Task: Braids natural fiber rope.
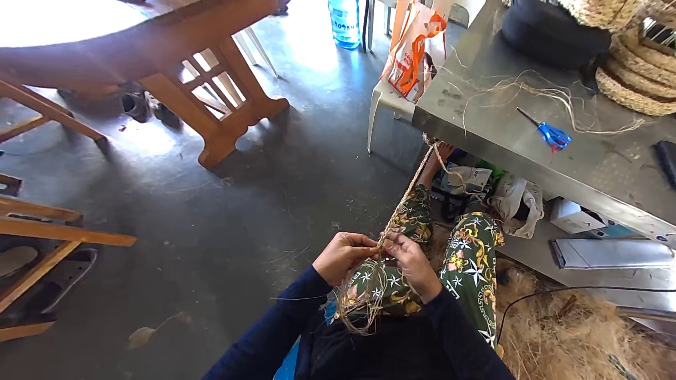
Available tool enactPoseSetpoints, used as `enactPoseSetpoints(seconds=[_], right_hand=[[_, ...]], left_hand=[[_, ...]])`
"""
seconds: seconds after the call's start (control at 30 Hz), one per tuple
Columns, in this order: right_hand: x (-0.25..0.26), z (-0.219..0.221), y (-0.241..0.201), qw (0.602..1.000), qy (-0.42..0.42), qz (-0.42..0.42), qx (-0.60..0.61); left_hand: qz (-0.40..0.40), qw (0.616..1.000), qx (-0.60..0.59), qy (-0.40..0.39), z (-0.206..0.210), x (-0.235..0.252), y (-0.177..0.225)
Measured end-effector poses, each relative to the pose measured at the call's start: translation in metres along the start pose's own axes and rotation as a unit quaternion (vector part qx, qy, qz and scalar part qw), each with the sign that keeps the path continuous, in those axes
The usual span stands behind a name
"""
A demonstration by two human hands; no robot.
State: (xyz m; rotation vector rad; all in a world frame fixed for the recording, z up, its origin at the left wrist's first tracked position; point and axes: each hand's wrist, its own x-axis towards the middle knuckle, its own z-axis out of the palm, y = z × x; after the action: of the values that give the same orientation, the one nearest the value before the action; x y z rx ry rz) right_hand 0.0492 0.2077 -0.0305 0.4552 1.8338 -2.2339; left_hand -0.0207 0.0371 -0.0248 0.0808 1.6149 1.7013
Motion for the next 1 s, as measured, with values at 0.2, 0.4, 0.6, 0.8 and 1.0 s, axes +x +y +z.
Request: enactPoseSetpoints(seconds=[0.2,0.4,0.6,0.8,1.0], right_hand=[[0.007,0.012,0.009,0.995,-0.030,0.036,0.086],[0.006,0.002,0.016,0.997,-0.034,-0.002,0.072],[0.009,-0.002,0.020,0.995,-0.045,0.041,0.082],[0.011,-0.003,0.023,0.995,-0.051,0.037,0.077],[0.016,0.003,0.024,0.997,-0.034,0.035,0.060]], left_hand=[[0.029,0.999,0.018,0.003,0.004,0.003,-0.011],[0.025,0.998,0.047,-0.031,-0.001,0.003,-0.010],[0.000,0.992,0.121,-0.036,-0.010,0.005,-0.006],[0.005,0.976,0.214,-0.038,-0.038,0.004,-0.005],[0.041,0.968,0.246,-0.033,-0.056,-0.009,0.003]])
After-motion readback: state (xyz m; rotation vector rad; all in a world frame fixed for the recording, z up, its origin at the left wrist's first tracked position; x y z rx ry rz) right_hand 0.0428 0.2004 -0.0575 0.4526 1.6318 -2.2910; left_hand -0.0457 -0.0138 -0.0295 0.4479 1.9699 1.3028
